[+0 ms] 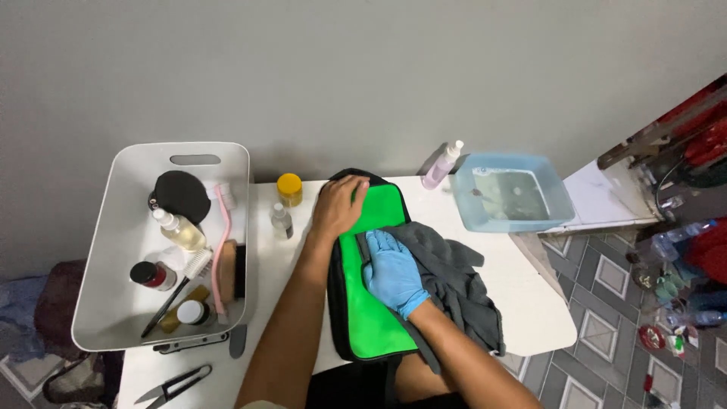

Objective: The person cleans a green and black bag on a white table. They use a toothbrush and a cloth to scrub and wipe the bag's surface, dipping the toothbrush into a container of water and applying a spray bottle to the bag during the process.

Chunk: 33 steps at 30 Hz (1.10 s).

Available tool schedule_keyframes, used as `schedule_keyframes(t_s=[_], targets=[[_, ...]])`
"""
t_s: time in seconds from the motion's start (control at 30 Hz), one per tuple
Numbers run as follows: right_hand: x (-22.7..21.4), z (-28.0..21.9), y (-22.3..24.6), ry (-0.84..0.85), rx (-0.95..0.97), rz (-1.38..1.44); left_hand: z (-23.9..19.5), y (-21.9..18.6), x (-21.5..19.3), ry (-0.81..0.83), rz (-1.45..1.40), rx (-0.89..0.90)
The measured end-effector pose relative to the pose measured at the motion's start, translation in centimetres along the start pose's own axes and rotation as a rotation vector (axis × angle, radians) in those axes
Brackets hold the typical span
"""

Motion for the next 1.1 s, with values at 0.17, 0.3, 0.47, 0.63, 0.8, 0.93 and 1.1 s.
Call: schedule_keyframes(t_s=[0.17,0.3,0.47,0.63,0.8,0.93,1.1], targets=[[2.7,2.9,-2.3,0.015,0.05,0.036,0.3,0.3,-1.0,0.03,-0.176,-0.101],[4.4,7.2,-4.1,0.046,0.002,-0.005,0.5,0.9,-1.1,0.099,-0.266,-0.134],[5.0,7.8,-4.0,0.107,-0.152,0.136,0.7,1.2,-0.9,0.116,-0.317,-0.144],[4.6,7.8,-3.5,0.085,-0.176,0.278,0.7,1.1,-1.2,0.096,-0.302,-0.168],[4.8,7.9,-4.2,-0.069,0.093,0.181,0.6,1.9,0.2,0.077,-0.242,-0.204],[7.3,8.5,-6.0,-0.1,0.137,0.109,0.6,1.4,-0.6,0.065,-0.194,-0.192],[6.9,8.5,-5.5,-0.201,0.062,-0.015,0.7,1.0,-0.7,0.08,-0.2,-0.187]])
Point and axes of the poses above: each hand's wrist, its own z-axis towards the middle knuckle, its own x-axis out of the palm, y = z × x, the point moved 5 cm from there along z, towards the middle knuckle, and after that the axes turned 12 degrees about z, right-handed, at the moved point
